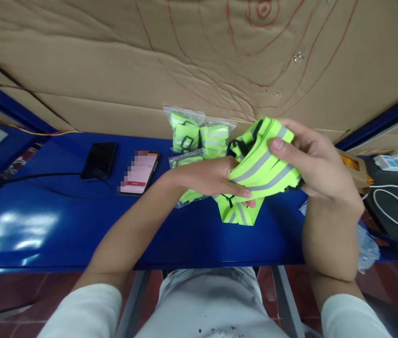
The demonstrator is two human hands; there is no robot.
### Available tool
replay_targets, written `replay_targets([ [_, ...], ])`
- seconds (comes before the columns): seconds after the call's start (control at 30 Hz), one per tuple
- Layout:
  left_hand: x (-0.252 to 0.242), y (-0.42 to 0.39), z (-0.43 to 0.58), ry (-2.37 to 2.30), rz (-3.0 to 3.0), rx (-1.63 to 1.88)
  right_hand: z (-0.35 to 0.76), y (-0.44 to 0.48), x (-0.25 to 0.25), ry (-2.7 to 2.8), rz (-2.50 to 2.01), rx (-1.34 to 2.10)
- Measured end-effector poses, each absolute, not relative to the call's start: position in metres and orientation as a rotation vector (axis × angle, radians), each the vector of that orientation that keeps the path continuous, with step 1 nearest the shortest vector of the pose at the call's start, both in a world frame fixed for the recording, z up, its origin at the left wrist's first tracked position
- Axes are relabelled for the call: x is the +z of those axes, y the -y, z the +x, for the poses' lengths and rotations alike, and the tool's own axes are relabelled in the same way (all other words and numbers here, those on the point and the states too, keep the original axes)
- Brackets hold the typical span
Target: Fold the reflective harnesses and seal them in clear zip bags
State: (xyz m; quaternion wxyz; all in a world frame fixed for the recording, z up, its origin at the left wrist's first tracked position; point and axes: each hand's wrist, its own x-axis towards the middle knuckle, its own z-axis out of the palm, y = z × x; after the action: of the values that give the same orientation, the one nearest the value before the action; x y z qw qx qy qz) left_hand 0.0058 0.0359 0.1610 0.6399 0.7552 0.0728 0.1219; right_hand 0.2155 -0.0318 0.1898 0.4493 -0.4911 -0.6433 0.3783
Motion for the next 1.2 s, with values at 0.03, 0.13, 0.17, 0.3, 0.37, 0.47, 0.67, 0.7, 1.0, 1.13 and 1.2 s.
replay_targets([
  [0.03,0.164,-0.035,0.004,-0.161,1.734,0.270,0.214,0.029,0.188,1.573,-1.201,0.981],
  [0.13,0.173,-0.033,-0.001,-0.151,1.717,0.252,0.209,0.021,0.181,1.648,-1.243,0.951],
  [0.17,0.174,-0.032,-0.002,-0.149,1.707,0.257,0.208,0.019,0.178,1.706,-1.265,0.901],
  [0.3,0.169,-0.034,-0.001,-0.165,1.786,0.312,0.206,0.017,0.176,1.880,-1.275,0.592],
  [0.37,0.163,-0.038,0.000,-0.198,1.841,0.346,0.205,0.020,0.177,1.965,-1.249,0.547],
  [0.47,0.156,-0.042,0.001,-0.260,1.892,0.451,0.199,0.024,0.179,2.091,-1.213,0.598],
  [0.67,0.156,-0.039,0.001,-0.290,1.597,0.417,0.188,0.028,0.180,1.961,-1.249,0.394],
  [0.7,0.158,-0.037,0.001,-0.247,1.525,0.367,0.188,0.029,0.182,1.913,-1.250,0.347],
  [1.0,0.168,-0.025,0.005,-0.380,1.656,0.346,0.196,0.036,0.190,1.534,-1.279,0.385],
  [1.13,0.169,-0.029,0.004,-0.222,1.689,0.257,0.202,0.026,0.183,1.474,-1.238,0.959],
  [1.2,0.172,-0.028,0.003,-0.112,1.753,0.209,0.203,0.018,0.177,1.468,-1.242,1.151],
])
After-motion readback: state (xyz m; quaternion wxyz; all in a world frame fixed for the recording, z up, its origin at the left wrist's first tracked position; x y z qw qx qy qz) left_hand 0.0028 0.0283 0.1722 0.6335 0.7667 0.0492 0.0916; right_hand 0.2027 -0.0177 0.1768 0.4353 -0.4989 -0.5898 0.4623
